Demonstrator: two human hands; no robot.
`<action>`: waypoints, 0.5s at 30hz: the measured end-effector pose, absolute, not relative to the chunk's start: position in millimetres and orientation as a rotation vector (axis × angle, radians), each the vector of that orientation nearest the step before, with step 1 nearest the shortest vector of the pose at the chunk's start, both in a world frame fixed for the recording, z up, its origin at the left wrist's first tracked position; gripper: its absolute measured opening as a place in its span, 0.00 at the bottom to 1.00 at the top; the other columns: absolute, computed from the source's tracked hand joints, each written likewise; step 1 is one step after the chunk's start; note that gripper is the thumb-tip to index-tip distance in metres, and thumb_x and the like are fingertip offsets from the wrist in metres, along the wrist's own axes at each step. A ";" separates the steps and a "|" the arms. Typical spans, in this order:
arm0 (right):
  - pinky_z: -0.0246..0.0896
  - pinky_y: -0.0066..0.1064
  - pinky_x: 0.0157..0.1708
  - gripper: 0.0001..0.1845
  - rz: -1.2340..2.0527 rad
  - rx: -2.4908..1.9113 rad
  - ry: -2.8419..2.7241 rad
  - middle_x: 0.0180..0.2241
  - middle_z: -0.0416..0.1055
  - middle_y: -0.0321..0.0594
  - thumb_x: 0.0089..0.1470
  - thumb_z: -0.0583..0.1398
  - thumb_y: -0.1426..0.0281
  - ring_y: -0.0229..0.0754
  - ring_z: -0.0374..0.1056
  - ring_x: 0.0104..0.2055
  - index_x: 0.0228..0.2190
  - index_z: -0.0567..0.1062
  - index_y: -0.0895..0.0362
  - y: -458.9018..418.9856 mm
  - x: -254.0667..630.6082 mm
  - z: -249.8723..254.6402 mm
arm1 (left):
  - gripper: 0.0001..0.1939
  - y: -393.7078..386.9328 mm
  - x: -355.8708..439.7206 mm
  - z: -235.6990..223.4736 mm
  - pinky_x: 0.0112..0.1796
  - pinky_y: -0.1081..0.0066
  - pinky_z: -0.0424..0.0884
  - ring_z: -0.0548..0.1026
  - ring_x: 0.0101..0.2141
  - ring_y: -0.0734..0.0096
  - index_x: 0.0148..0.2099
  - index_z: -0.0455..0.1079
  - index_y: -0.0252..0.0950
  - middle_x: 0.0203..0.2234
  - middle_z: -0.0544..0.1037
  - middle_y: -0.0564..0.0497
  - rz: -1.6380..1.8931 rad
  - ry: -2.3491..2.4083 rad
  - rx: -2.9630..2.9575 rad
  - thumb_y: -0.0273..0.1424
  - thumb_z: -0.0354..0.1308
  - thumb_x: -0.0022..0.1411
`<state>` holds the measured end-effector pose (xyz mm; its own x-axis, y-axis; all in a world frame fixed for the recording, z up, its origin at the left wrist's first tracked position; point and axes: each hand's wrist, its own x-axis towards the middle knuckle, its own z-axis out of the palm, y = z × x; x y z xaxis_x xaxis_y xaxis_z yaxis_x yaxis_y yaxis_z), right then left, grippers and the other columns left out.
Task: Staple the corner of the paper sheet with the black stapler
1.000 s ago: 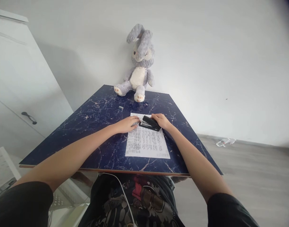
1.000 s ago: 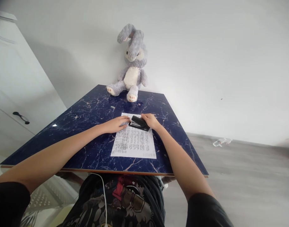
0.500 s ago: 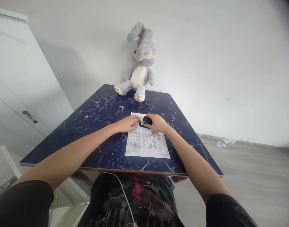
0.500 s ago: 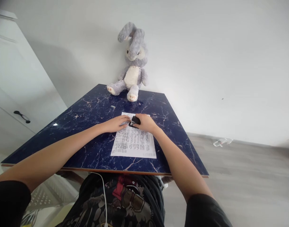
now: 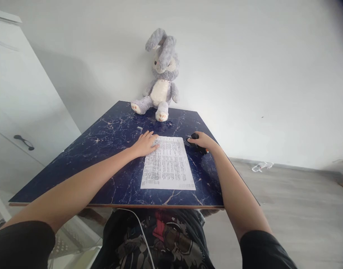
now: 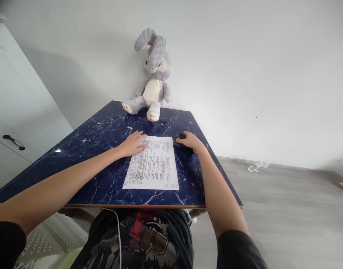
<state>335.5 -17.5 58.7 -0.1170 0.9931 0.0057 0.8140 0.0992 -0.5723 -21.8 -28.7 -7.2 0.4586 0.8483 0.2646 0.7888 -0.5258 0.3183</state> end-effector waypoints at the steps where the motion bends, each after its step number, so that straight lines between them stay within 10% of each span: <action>1: 0.63 0.36 0.33 0.18 0.664 -1.803 -2.015 0.32 0.77 0.42 0.48 0.68 0.54 0.49 0.73 0.35 0.31 0.74 0.54 -16.8 333.5 57.9 | 0.31 -27.1 -21.9 -8.0 0.66 0.33 0.53 0.56 0.71 0.33 0.70 0.64 0.38 0.70 0.63 0.34 0.553 1.467 2.531 0.48 0.54 0.72; 9: 0.63 0.33 0.30 0.04 0.642 -1.820 -2.032 0.29 0.77 0.42 0.46 0.65 0.70 0.47 0.74 0.32 0.27 0.76 0.57 -14.0 331.0 57.7 | 0.27 -30.8 -23.7 8.5 0.62 0.50 0.68 0.73 0.57 0.51 0.62 0.67 0.42 0.55 0.69 0.43 0.859 1.136 2.513 0.33 0.65 0.62; 15: 0.66 0.33 0.39 0.15 0.525 -1.676 -2.113 0.36 0.81 0.41 0.43 0.64 0.73 0.47 0.75 0.39 0.37 0.81 0.57 -13.5 331.9 55.5 | 0.19 -38.3 -19.7 20.5 0.58 0.55 0.70 0.74 0.52 0.58 0.54 0.69 0.41 0.48 0.72 0.48 1.169 0.987 2.431 0.25 0.64 0.62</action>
